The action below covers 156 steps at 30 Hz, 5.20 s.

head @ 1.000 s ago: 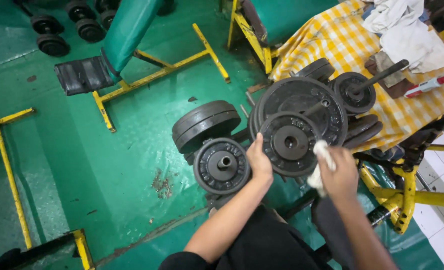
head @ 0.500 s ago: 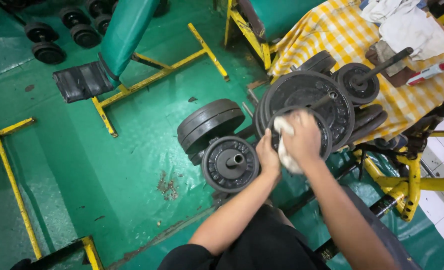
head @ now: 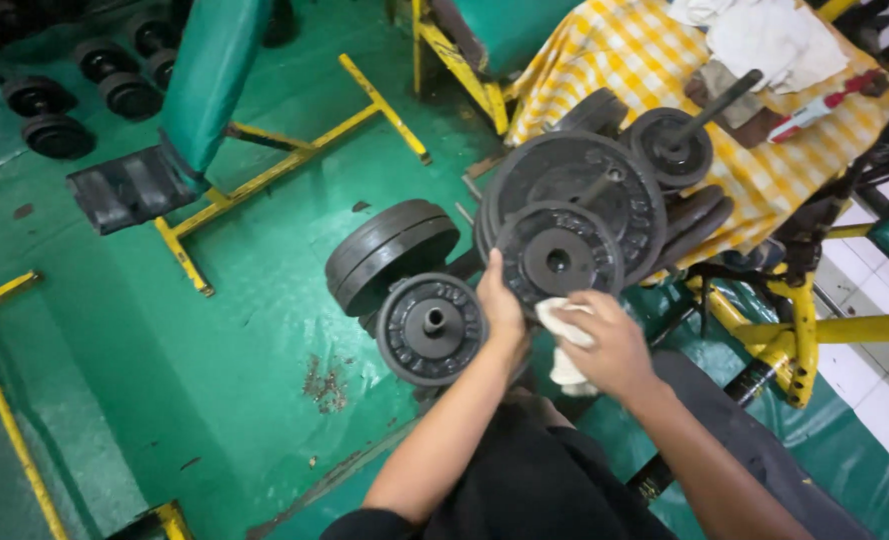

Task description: Cleaning and organizing weight plates in a gym.

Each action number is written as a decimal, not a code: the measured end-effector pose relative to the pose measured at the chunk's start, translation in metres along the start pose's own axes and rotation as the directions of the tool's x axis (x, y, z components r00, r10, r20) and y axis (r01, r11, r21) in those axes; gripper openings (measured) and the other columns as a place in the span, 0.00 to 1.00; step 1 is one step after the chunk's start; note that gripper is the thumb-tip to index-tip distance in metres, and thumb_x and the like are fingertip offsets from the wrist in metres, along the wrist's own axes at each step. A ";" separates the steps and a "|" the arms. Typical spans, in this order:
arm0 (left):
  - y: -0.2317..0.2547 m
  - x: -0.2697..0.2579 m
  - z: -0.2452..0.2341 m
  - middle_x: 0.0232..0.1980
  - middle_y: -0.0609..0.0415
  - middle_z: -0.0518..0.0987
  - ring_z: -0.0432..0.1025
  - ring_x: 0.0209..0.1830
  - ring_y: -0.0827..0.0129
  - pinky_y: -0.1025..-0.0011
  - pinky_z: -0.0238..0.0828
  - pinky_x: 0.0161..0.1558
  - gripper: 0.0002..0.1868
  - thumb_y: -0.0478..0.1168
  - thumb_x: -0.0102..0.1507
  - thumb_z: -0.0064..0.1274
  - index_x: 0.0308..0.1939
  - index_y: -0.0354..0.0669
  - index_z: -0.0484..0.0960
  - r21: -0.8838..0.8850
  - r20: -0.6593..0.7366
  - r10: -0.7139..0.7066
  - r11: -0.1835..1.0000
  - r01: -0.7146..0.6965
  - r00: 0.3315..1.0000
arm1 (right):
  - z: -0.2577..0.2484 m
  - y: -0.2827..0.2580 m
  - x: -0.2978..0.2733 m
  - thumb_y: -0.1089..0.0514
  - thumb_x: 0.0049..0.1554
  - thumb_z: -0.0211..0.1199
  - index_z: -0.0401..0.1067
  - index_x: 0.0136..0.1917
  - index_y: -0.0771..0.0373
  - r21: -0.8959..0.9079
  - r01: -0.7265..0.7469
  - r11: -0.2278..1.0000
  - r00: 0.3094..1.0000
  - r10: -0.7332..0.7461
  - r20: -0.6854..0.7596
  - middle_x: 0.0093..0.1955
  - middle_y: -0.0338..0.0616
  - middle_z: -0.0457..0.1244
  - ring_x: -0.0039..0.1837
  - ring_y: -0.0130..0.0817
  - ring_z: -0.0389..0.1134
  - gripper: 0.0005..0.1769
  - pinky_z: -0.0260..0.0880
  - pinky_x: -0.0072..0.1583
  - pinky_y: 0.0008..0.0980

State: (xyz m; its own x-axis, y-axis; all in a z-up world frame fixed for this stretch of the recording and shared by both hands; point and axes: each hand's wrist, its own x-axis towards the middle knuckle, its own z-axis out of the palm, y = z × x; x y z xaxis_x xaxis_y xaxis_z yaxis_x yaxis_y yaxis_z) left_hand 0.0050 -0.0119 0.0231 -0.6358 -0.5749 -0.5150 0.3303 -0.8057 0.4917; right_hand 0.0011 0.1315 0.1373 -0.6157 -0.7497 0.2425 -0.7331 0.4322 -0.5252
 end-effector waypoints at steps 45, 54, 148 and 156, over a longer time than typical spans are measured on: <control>0.095 -0.137 0.036 0.33 0.63 0.74 0.65 0.36 0.80 0.77 0.66 0.42 0.09 0.36 0.63 0.63 0.36 0.35 0.77 0.500 0.204 0.536 0.663 -0.557 0.820 | -0.063 0.148 0.006 0.61 0.71 0.53 0.73 0.55 0.72 0.530 -0.138 0.837 0.754 0.435 -0.492 0.52 0.46 0.69 0.52 0.31 0.70 0.12 0.73 0.56 0.32; 0.088 -0.189 0.048 0.35 0.64 0.75 0.66 0.36 0.81 0.78 0.64 0.42 0.07 0.35 0.61 0.61 0.38 0.36 0.80 0.426 0.100 0.587 0.704 -0.568 0.803 | -0.045 0.144 0.091 0.58 0.68 0.52 0.76 0.59 0.70 -0.235 0.197 0.952 0.957 -0.239 -0.165 0.60 0.62 0.68 0.63 0.57 0.67 0.16 0.63 0.66 0.45; 0.155 -0.075 -0.126 0.35 0.34 0.82 0.78 0.37 0.37 0.44 0.73 0.40 0.31 0.65 0.71 0.37 0.46 0.41 0.80 0.883 -0.018 0.371 -0.430 0.188 0.929 | 0.070 0.057 -0.020 0.40 0.59 0.57 0.54 0.79 0.50 0.085 -0.467 0.880 0.770 0.358 0.529 0.47 0.50 0.73 0.49 0.54 0.74 0.39 0.72 0.54 0.49; 0.127 -0.139 -0.034 0.51 0.42 0.78 0.74 0.53 0.59 0.61 0.73 0.56 0.08 0.35 0.77 0.56 0.54 0.31 0.75 0.880 0.330 0.867 -0.139 -0.455 0.373 | 0.003 0.147 -0.056 0.40 0.58 0.59 0.75 0.67 0.45 0.083 -0.454 0.887 0.772 0.345 0.534 0.52 0.48 0.73 0.53 0.47 0.75 0.25 0.74 0.57 0.43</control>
State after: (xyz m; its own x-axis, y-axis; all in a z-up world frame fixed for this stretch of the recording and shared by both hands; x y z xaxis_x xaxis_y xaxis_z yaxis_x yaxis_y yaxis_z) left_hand 0.1592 -0.0393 0.1335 -0.1816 -0.8660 0.4660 -0.3706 0.4992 0.7832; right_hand -0.0713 0.2356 0.0443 -0.5742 -0.6972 -0.4292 -0.3472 0.6821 -0.6436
